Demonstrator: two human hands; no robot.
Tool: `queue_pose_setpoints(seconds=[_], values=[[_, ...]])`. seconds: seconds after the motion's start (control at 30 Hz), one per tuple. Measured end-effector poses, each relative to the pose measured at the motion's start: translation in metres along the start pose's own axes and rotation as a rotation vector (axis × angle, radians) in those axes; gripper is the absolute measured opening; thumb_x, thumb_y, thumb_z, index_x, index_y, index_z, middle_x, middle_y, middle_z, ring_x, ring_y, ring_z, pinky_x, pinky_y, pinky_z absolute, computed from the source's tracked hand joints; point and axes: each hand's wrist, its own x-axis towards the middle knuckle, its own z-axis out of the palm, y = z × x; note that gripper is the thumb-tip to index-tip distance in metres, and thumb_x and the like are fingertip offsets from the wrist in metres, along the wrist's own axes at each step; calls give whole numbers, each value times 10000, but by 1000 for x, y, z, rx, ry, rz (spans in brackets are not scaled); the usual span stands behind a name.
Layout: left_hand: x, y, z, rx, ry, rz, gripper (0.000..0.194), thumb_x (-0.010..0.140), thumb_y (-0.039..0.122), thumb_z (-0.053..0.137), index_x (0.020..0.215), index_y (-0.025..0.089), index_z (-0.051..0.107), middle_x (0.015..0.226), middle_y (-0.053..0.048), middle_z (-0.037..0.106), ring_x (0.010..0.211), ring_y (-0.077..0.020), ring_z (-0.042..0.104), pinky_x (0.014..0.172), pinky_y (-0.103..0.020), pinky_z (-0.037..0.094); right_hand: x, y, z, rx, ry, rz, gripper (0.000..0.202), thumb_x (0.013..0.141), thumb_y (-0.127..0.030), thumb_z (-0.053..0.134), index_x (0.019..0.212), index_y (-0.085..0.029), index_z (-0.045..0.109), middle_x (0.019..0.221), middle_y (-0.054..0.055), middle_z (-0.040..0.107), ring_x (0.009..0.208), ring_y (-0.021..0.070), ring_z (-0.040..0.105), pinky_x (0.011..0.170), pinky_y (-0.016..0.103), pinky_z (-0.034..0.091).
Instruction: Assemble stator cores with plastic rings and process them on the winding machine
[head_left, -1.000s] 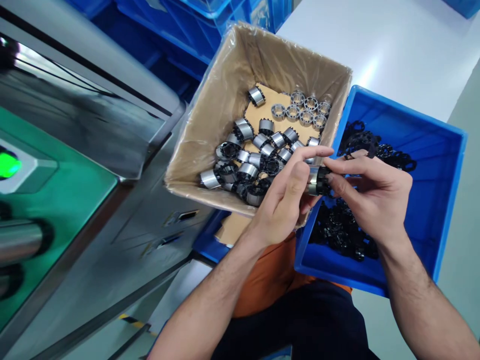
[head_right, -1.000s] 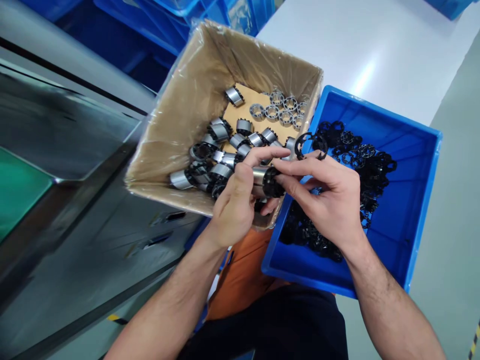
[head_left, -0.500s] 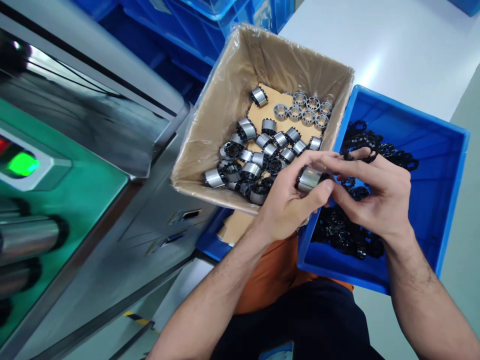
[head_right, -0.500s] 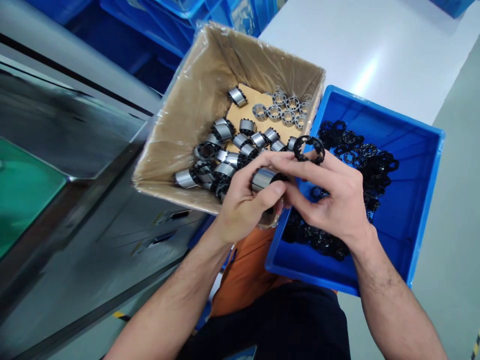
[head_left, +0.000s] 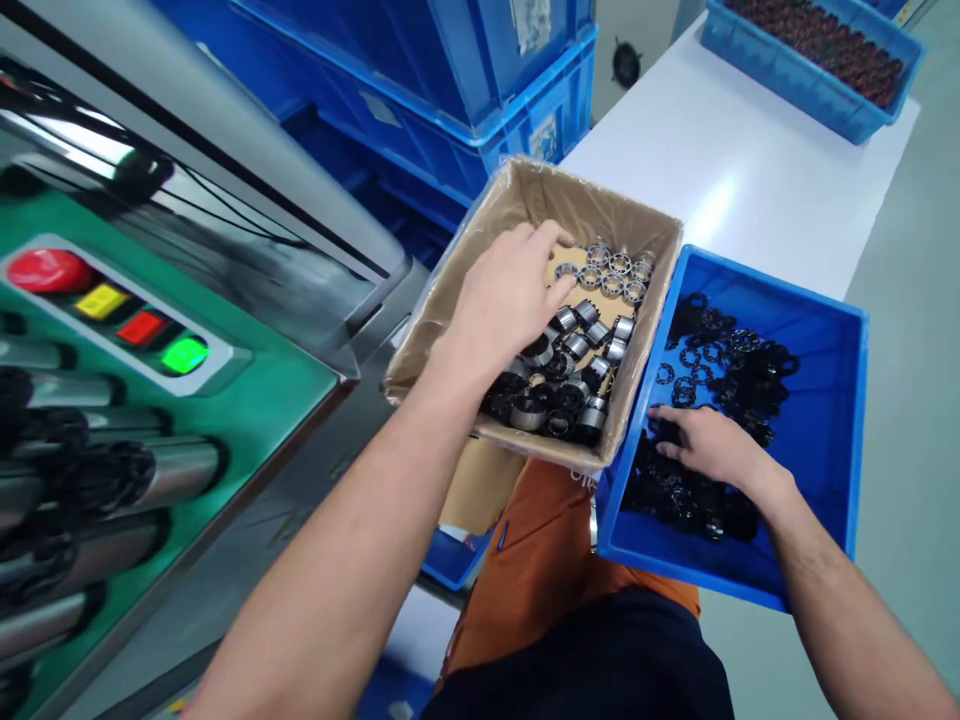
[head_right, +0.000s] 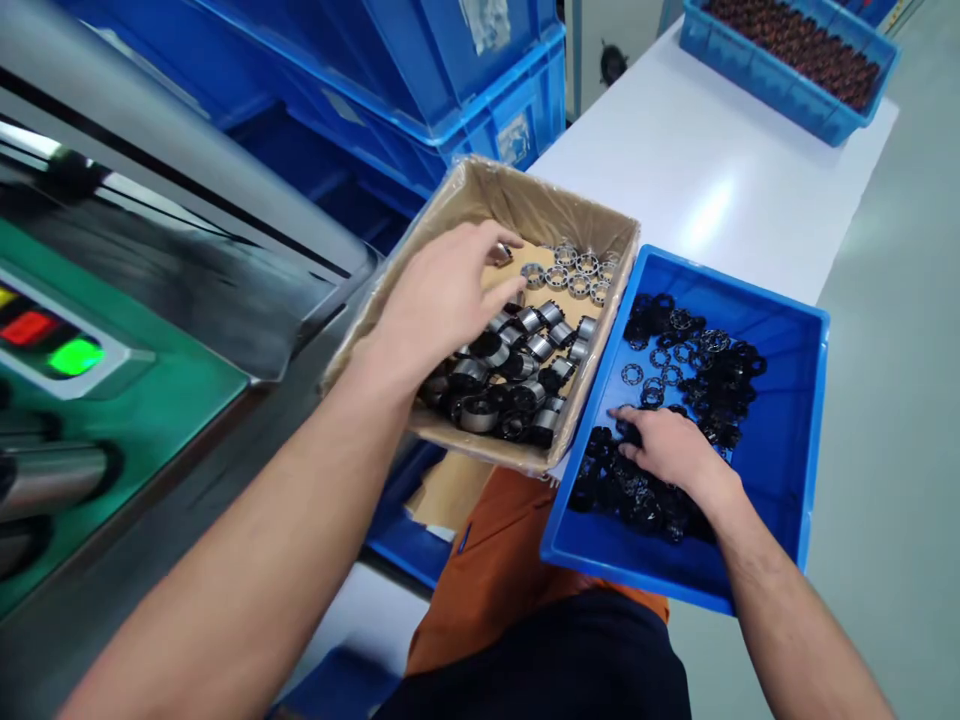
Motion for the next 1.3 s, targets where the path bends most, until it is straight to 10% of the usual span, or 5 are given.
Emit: queue_pose_setpoints(seconds=[0.2, 0.7, 0.83, 1.07, 1.3], values=[[86, 8, 28, 160, -356, -22, 736, 1037, 38, 647, 1757, 163, 558, 1692, -248, 619, 1531, -437, 702, 1299, -544, 590, 20, 3, 6, -138, 169, 34, 732, 956, -207, 911, 1657, -202, 700, 1748, 245, 535, 1550, 456, 617, 1277, 555, 586], [117, -30, 52, 192, -278, 10, 566, 882, 151, 886, 1445, 152, 832, 1353, -192, 828, 1421, -466, 761, 1295, -622, 573, 33, 5, 17, 86, 141, -171, 359, 1019, 10, 630, 1207, -185, 867, 1382, 139, 725, 1039, 231, 790, 1007, 352, 615], [99, -34, 37, -96, -127, -51, 492, 899, 250, 878, 1378, 167, 801, 1288, -181, 815, 1305, -396, 770, 1221, -603, 606, 32, 18, 6, 247, 276, -183, 356, 993, -12, 653, 1229, -187, 853, 1312, 121, 751, 1137, 241, 764, 1085, 368, 602], [16, 10, 26, -1457, -24, -139, 298, 1032, 517, 694, 1151, 247, 654, 1083, -105, 725, 893, -222, 715, 721, -371, 601, 13, 26, -16, 537, 584, -201, 282, 929, -177, 712, 1207, -208, 753, 1179, 74, 760, 1037, 215, 751, 877, 343, 632], [-72, 62, 48, -1687, -106, -78, 582, 1025, 809, 781, 1132, 267, 596, 830, 10, 671, 583, -152, 588, 452, -269, 408, -11, -32, -37, 1139, 596, -478, 426, 1059, -465, 893, 1414, -291, 733, 1346, 53, 836, 1128, 185, 865, 812, 275, 747]])
